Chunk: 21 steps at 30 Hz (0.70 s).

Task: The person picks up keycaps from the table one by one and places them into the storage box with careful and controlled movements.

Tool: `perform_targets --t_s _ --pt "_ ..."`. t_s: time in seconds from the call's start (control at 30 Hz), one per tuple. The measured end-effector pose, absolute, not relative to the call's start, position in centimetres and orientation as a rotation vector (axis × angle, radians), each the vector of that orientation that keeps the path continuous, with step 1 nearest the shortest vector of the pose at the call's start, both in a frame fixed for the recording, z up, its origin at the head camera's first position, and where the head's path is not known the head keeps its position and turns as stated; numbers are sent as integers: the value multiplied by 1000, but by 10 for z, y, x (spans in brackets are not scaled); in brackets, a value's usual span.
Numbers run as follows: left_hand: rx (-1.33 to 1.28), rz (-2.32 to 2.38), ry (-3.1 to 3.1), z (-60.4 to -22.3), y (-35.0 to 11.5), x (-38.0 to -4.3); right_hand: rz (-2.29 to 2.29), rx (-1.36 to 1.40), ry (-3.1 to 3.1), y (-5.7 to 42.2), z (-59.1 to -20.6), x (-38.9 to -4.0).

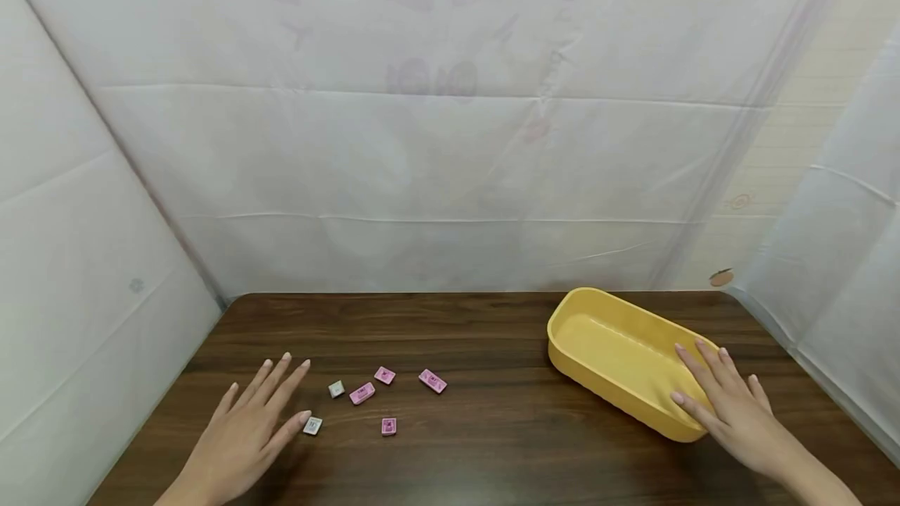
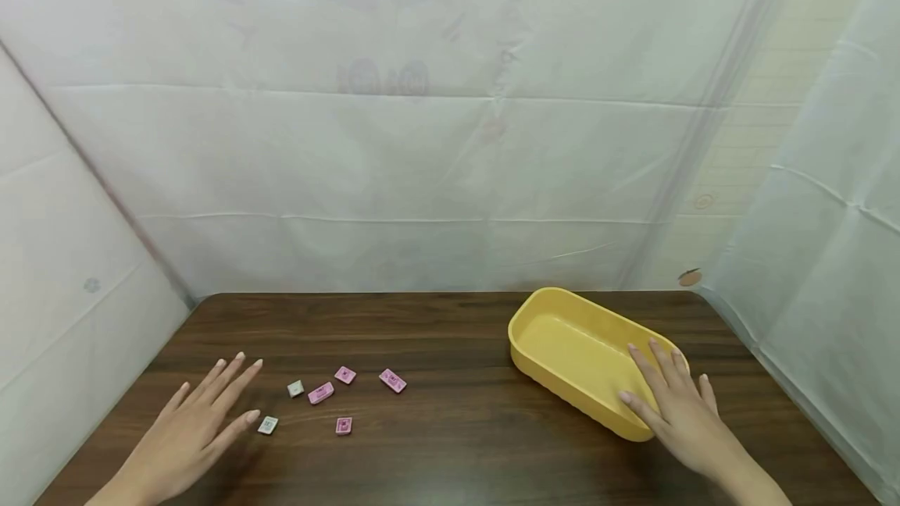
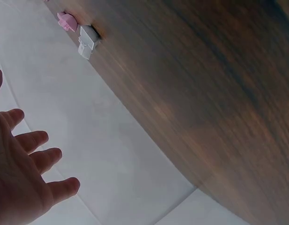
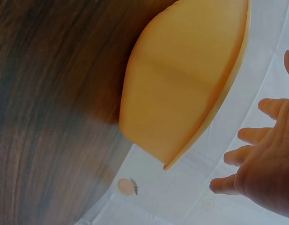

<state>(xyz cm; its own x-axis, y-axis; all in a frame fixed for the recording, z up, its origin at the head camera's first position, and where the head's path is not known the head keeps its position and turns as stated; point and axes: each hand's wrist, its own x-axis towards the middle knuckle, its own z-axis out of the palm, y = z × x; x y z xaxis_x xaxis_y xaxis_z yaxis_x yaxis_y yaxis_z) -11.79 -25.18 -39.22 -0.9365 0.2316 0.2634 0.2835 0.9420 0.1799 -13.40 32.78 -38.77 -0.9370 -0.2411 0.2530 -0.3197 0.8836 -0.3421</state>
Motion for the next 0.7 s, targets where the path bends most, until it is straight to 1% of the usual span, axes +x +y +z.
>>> perform_targets --t_s 0.4,0.7 --pt "-392 -417 -2824 -396 -249 -121 735 395 -2821 340 -392 -136" --pt "-406 -847 -2854 -395 -247 -124 940 375 -2819 348 -394 -140"
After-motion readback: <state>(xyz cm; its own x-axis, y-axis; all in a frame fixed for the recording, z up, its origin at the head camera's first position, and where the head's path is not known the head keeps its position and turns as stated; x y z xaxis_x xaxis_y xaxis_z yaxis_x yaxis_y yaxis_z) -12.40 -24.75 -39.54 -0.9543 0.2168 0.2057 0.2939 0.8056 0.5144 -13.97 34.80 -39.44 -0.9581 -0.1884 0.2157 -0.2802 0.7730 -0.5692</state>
